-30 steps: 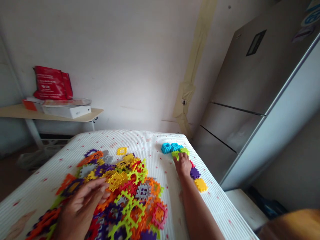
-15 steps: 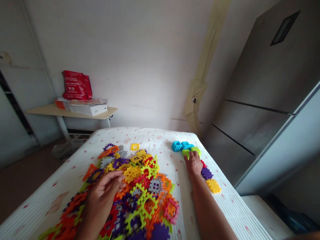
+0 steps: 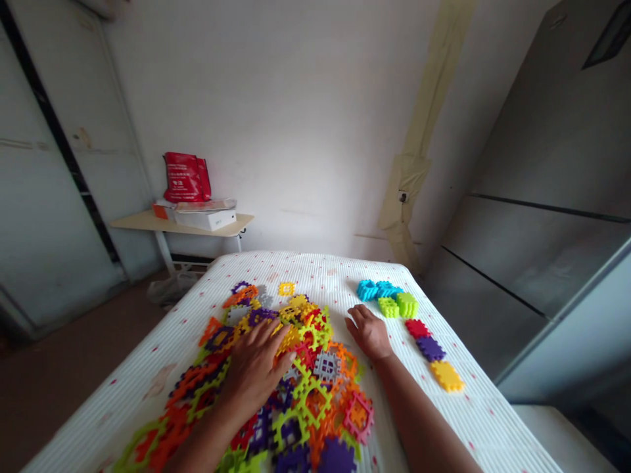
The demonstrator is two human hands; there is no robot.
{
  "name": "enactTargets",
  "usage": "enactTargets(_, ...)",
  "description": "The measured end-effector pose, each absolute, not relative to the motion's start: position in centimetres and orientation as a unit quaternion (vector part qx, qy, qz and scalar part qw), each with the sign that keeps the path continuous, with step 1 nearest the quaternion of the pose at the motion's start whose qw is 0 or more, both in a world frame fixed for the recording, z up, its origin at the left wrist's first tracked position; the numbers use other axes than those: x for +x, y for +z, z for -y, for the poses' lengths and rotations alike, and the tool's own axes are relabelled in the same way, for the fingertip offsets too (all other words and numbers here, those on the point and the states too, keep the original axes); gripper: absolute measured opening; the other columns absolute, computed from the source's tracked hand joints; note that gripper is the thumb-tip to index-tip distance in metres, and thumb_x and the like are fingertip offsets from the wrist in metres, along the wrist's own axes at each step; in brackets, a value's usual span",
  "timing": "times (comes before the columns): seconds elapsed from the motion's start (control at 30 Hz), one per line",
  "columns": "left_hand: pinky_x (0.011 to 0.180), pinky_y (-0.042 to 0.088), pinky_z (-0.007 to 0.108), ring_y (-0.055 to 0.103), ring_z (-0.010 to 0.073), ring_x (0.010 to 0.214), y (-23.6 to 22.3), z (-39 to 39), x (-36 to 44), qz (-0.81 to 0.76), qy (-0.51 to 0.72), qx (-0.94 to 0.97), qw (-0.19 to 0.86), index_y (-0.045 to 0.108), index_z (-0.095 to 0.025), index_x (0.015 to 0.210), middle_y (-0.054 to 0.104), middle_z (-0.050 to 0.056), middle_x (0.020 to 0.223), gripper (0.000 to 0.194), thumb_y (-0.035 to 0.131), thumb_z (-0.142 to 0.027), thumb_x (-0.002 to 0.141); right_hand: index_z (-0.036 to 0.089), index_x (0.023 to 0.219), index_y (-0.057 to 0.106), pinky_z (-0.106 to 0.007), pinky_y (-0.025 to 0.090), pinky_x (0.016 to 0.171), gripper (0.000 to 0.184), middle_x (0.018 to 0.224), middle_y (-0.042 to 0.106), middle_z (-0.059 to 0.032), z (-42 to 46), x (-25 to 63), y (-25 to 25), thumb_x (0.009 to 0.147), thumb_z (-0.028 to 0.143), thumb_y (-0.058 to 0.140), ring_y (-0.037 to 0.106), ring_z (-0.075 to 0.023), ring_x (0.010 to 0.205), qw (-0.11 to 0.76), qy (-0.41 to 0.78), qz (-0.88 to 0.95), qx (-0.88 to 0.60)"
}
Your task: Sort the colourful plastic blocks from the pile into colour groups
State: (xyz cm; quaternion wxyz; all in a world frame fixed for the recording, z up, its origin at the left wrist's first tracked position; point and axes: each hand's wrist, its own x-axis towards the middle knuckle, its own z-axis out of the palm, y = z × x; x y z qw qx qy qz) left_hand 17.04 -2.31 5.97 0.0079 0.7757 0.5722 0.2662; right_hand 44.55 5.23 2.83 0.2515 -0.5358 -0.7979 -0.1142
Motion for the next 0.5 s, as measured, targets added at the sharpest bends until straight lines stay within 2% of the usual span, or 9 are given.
enactTargets(0.13,0.105,0.023,0.056,0.048,0.0291,0.121,5.6,2.6,18.0,-0.562,0.213,0.799,0.000,0.059,-0.027,0.117,0.058,0.008,0.127,0.041,0.045,-0.045,0.083,0.019,0.089,0.062,-0.022,0.043,0.070,0.020,0.092,0.062,-0.0054,-5.1,44.4,2.6,0.090,0.023,0.042,0.058,-0.0144,0.083,0.238,-0.093,0.807,-0.532)
enactTargets(0.27,0.104,0.028,0.052,0.051,0.0277,0.117,6.0,3.5,17.7,-0.539,0.214,0.815,0.009,0.063,-0.027,0.109,0.060,0.008,0.122,0.036,0.052,-0.042,0.079,0.018,0.087,0.062,-0.022,0.044,0.070,0.020,0.090,0.062,-0.0056,-5.0,44.9,2.4,0.090,0.023,0.043,0.060,-0.0143,0.082,0.268,-0.071,0.797,-0.537)
enactTargets(0.4,0.102,0.033,0.049,0.053,0.0268,0.114,6.1,4.7,16.9,-0.524,0.210,0.825,0.017,0.065,-0.028,0.105,0.062,0.008,0.121,0.032,0.053,-0.042,0.079,0.019,0.096,0.063,-0.023,0.047,0.069,0.019,0.094,0.063,-0.0051,-5.1,44.3,2.4,0.088,0.024,0.046,0.061,-0.0129,0.078,0.326,0.017,0.779,-0.535)
enactTargets(0.47,0.103,0.033,0.048,0.056,0.0264,0.112,6.1,5.4,16.5,-0.516,0.215,0.829,0.018,0.067,-0.029,0.101,0.063,0.007,0.118,0.030,0.054,-0.043,0.079,0.020,0.104,0.061,-0.024,0.049,0.070,0.023,0.105,0.063,-0.0060,-5.3,43.7,2.3,0.084,0.024,0.051,0.062,-0.0127,0.078,0.350,0.077,0.776,-0.519)
enactTargets(0.5,0.103,0.034,0.048,0.057,0.0260,0.110,6.1,5.7,16.4,-0.512,0.217,0.831,0.016,0.068,-0.029,0.100,0.064,0.007,0.117,0.029,0.054,-0.043,0.079,0.020,0.108,0.060,-0.026,0.050,0.072,0.028,0.113,0.060,-0.0074,-5.6,43.4,2.3,0.082,0.023,0.054,0.063,-0.0140,0.084,0.360,0.099,0.778,-0.505)
